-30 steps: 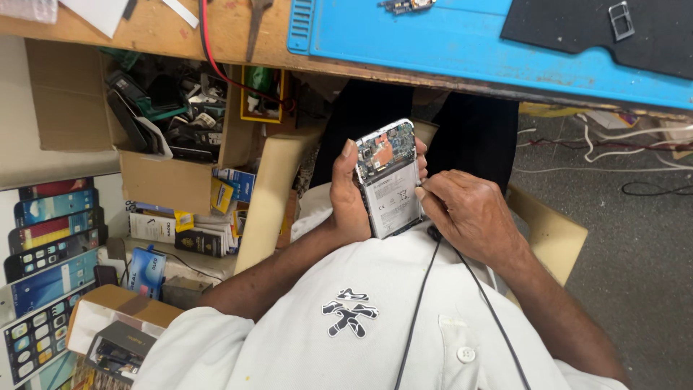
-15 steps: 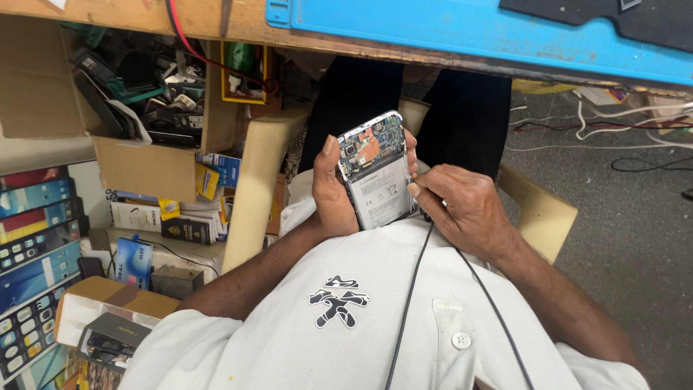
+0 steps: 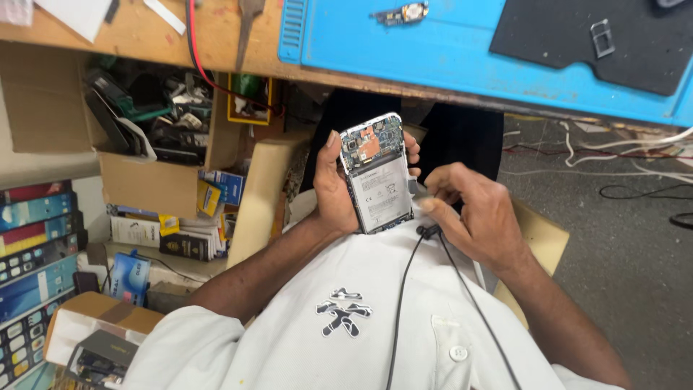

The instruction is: The person disassembles a smartphone at a repair workbench, prying off the back cover and removing the frame. They disconnect and handle the internal battery, plug a charging cable into the phone to test it, and use a pry tool to work the battery loose from the casing.

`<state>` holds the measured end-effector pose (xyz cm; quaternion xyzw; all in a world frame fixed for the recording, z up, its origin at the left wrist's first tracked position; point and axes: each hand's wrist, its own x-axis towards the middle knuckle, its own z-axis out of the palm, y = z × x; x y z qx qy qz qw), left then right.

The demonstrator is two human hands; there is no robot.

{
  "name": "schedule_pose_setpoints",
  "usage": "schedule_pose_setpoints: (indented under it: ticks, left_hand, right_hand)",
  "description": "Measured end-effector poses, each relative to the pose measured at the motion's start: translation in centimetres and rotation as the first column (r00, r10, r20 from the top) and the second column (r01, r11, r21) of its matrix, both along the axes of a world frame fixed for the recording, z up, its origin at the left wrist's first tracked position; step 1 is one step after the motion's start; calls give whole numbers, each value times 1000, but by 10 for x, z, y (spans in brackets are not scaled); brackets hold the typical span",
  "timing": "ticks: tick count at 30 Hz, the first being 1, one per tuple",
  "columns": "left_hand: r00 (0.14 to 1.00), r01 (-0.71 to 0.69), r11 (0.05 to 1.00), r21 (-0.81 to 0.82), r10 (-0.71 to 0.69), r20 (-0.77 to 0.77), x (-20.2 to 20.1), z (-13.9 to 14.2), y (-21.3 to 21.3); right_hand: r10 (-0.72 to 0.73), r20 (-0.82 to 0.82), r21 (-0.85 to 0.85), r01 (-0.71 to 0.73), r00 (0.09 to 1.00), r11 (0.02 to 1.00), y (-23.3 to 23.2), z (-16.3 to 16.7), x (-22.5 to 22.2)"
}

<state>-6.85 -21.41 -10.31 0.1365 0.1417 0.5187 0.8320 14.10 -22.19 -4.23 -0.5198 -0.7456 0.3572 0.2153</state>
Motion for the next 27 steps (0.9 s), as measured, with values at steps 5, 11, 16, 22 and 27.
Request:
schedule_pose_setpoints:
  ticks: [5,11,16,22,27]
  left_hand:
    - [990,96,995,-24,-93,107,-2,-7,3]
    - [988,127,986,-107,-117,99,-4,-14,7]
    - [978,161,982,-95,-147,145,-1,-18,5]
    - [982,170,982,-87,-162,92,0,-22,-1]
    - [982,168,979,-116,-155,109,-2,-20,-5]
  right_hand:
    - [-16,66,160,5,998,987,17,-1,-17]
    - [77,160,253,-116,984,960,29,-6,-15]
    - [125,181,256,-169,976,952,31,-13,-12]
    - [187,103,303,-210,977,930,28,-25,-9]
    - [203,21,281,-201,979,938,24,-27,-9]
